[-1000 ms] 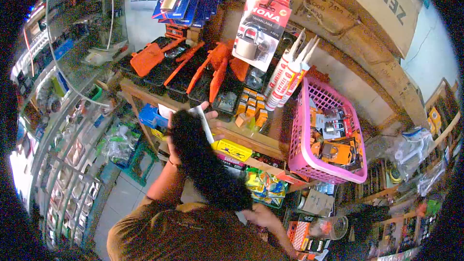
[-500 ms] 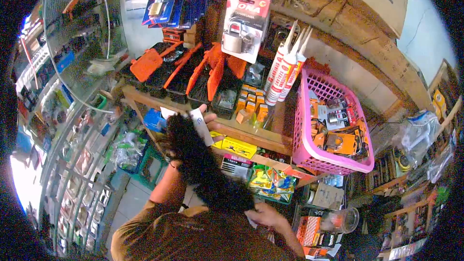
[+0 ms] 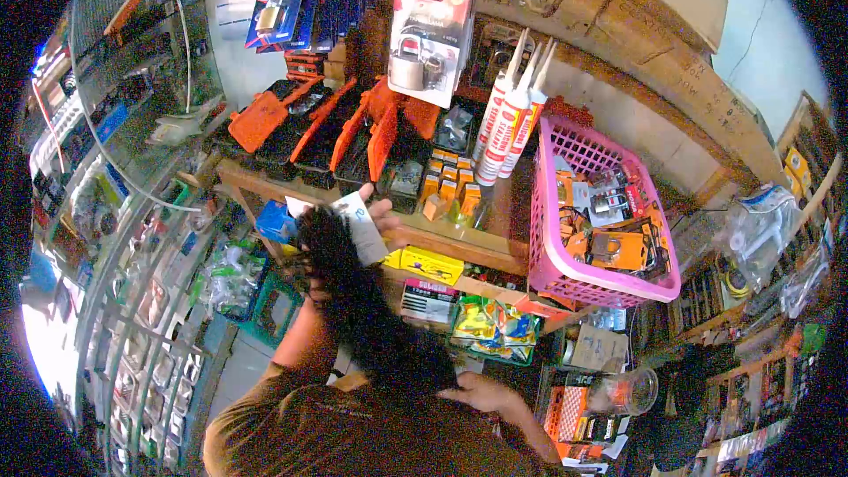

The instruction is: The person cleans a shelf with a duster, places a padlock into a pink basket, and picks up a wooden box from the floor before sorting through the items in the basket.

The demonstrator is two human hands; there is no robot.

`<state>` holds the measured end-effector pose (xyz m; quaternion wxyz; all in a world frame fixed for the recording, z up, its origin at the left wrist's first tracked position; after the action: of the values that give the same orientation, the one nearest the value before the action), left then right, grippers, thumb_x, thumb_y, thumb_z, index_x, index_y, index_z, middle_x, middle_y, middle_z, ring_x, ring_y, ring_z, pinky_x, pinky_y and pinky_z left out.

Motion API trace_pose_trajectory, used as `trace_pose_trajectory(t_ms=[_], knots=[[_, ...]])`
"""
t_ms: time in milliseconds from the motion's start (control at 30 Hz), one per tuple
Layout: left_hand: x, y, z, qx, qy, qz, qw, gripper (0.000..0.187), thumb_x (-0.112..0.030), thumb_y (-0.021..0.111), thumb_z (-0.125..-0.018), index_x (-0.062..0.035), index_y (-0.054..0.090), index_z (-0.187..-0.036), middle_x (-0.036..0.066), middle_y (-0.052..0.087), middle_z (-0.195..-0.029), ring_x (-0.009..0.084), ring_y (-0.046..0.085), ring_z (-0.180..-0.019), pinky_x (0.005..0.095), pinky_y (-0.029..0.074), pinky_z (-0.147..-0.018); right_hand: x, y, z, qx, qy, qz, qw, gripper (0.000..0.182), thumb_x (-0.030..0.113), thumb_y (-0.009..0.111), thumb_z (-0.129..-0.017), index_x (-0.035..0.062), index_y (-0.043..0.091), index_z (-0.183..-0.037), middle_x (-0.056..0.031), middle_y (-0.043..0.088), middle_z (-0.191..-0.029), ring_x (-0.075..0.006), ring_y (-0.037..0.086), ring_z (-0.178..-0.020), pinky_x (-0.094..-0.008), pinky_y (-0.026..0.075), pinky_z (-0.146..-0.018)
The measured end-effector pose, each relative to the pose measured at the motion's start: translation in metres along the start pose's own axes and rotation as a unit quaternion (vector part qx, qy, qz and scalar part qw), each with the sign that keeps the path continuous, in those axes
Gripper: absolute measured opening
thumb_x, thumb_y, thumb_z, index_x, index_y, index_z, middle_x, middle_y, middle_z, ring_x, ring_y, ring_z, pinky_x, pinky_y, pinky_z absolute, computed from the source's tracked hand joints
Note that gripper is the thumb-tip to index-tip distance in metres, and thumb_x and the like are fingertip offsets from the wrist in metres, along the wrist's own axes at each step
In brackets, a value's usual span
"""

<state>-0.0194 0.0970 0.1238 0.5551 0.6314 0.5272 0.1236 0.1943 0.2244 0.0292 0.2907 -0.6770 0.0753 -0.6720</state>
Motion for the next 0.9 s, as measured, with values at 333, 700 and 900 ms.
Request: trace_pose_trajectory(t_ms=[333,700,900], knots=[[-0.018,0.016,0.010,-0.033,0.044,0.045,0.997,0.076,-0.062,0.025,-0.081,-0.0024,0.031,-0.127,0.017,0.039,-0.126,0.0328,0.041,-0.113,0.0451,0.029,-0.098,-0.006,-0.018,-0.003,0.047,0.193,-0.050,0.979,0.045,0.041,0.051,-0.082,0.0012,0.052,-0.063,-0.0057,0.050,-0.052,-0.0152,0.047,-0.046,-0.0308,0.037,-0.043],[-0.014,0.000,0.010,-0.088,0.056,0.124,0.987,0.075,-0.062,0.030,-0.079,-0.0061,0.032,-0.128,0.013,0.039,-0.128,0.0289,0.039,-0.115,0.0435,0.028,-0.098,-0.038,-0.014,0.015,0.014,0.425,-0.134,0.895,0.038,0.037,0.053,-0.082,-0.0005,0.060,-0.087,-0.0132,0.060,-0.072,-0.0214,0.056,-0.068,-0.0339,0.045,-0.066],[-0.023,0.004,0.013,-0.044,0.027,0.109,0.993,0.069,-0.058,0.029,-0.083,-0.0054,0.032,-0.127,0.014,0.042,-0.124,0.0278,0.042,-0.113,0.0406,0.033,-0.095,-0.023,-0.020,0.007,-0.061,0.269,-0.196,0.941,0.037,0.036,0.051,-0.084,0.0033,0.052,-0.065,-0.0032,0.047,-0.049,-0.0105,0.042,-0.039,-0.0261,0.032,-0.036]])
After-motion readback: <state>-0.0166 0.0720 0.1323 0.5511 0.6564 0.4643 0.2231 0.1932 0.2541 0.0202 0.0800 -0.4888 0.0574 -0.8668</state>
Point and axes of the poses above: each hand's wrist, its own z-axis away from the middle knuckle, its own y-axis out of the palm, x = y × z, the point moved 6 cm from there along -z, towards the middle knuckle
